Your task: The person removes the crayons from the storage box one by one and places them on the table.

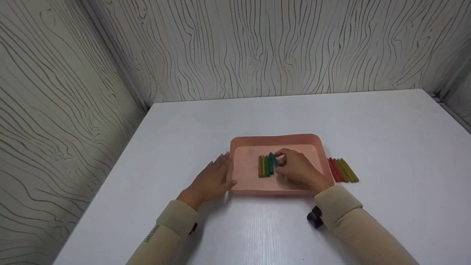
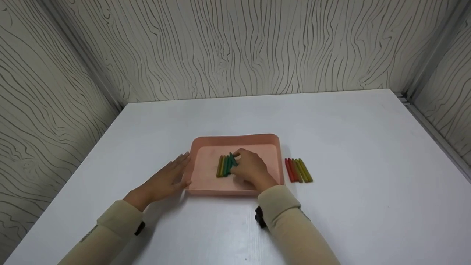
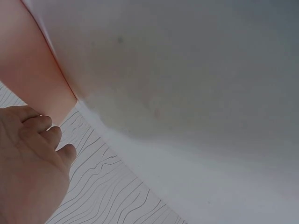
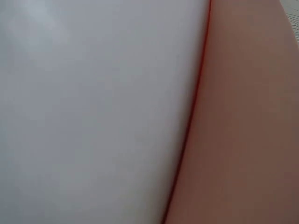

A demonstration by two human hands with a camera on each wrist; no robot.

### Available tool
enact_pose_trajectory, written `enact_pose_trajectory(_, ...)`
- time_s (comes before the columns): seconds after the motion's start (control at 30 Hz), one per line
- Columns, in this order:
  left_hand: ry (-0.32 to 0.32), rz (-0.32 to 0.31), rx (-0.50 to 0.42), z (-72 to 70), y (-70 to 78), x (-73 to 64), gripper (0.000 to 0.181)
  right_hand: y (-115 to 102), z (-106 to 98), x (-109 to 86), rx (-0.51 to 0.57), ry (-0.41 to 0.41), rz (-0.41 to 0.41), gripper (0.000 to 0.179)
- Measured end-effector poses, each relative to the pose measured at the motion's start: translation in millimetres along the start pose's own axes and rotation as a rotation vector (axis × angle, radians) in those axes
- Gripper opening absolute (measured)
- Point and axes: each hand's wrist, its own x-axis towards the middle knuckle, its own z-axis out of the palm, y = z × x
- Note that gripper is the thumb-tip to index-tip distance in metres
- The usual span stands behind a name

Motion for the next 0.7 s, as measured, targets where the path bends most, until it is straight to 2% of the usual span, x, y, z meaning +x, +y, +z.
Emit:
enact_pose_trajectory(0.2,-0.004,0.006,0.004,-0.2,-1.5,0.8,0.073,-7,-8,-2.8,0.085,-0.003,0.03,0.046)
enact_pose_trajectory(0.27,0.0,0.012,0.006,0.0,-1.9,0.8,0.073,-8,-13,-3.1,0.079,-0.004,0.023,0.046)
enact_pose_trajectory(0.37,0.0,0.019,0.009,-0.3,-2.0,0.5,0.073,-10,-21,-3.1,0.05,0.017,-0.024,0.047)
enact_pose_trajectory(0.57,-0.003,0.031,-0.011,-1.2,-1.9,-0.9,0.073,-7,-40,-3.2,0.001,0.067,-0.2,0.049)
enact_pose_trajectory(0.7,0.001,0.038,-0.012,-1.4,-1.9,-1.3,0.072,-5,-55,-5.3,-0.06,0.084,-0.204,0.049)
